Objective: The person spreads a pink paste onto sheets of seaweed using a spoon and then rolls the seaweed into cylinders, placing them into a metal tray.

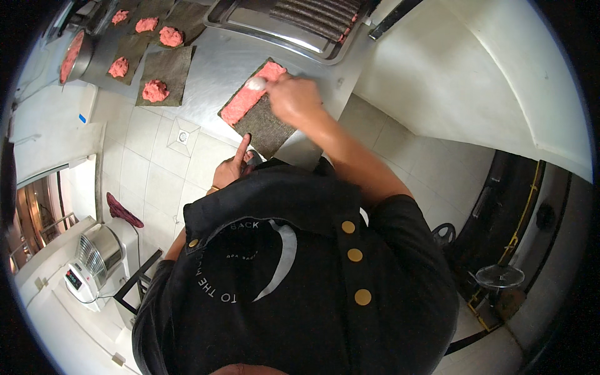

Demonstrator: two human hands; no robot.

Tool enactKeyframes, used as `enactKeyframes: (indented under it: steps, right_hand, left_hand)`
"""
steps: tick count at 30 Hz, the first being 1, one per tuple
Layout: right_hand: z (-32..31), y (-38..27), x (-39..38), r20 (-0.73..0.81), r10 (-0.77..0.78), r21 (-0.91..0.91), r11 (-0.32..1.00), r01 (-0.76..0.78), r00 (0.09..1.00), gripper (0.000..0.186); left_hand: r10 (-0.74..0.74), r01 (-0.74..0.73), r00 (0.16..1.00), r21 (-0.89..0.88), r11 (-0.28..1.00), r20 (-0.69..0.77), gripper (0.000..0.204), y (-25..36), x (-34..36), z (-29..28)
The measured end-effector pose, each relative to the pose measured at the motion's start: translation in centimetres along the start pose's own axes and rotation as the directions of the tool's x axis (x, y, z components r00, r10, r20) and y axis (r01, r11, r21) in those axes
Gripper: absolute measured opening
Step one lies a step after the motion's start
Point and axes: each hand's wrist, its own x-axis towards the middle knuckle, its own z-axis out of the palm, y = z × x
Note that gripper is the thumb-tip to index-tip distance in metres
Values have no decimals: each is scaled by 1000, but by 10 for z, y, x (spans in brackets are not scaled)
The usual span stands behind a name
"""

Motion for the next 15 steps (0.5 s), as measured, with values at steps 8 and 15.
enactKeyframes:
  steps: [8,15]
  right_hand:
    - [-18,1,-13,-47,123,135,984,-115,991,16]
    - [10,-40,-26,103,127,353,922,-155,987,16]
  left_hand:
    - [105,-110,986,-30,993,-131,105,-11,-1,10]
    - [92,-93,994,-16,996,-53,105,-15,-3,0]
